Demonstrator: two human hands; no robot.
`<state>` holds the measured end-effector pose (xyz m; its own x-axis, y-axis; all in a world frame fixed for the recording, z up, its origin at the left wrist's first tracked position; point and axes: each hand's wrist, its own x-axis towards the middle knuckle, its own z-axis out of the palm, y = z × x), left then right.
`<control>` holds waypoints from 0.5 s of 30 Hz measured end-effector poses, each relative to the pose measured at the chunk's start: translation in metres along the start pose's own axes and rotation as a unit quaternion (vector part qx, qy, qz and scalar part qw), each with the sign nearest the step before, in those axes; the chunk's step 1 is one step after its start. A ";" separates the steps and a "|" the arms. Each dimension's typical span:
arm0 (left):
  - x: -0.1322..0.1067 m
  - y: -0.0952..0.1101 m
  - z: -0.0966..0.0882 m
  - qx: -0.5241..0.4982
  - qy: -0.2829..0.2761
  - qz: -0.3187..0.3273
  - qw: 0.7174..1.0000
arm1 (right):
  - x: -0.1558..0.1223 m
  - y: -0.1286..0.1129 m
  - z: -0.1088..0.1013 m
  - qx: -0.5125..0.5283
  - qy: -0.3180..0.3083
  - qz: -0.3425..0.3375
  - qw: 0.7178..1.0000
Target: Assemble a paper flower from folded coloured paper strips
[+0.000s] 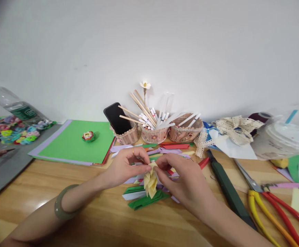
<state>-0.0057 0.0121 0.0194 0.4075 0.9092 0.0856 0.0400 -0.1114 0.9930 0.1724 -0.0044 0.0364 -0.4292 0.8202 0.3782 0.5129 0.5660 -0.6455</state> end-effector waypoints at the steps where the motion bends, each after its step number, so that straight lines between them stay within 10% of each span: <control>1: -0.001 0.000 0.001 0.018 0.005 0.018 1.000 | -0.002 -0.001 0.001 -0.025 0.017 -0.028 0.999; 8: -0.006 0.002 0.003 0.105 0.037 0.118 0.987 | -0.007 0.001 0.004 -0.116 0.069 -0.128 0.983; 15: -0.001 0.002 -0.001 -0.074 0.008 -0.008 0.997 | 0.004 0.006 -0.003 -0.007 -0.035 -0.013 0.999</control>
<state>-0.0065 0.0113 0.0216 0.3936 0.9166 0.0697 -0.0893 -0.0373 0.9953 0.1758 0.0028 0.0361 -0.4942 0.7970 0.3472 0.5109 0.5894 -0.6258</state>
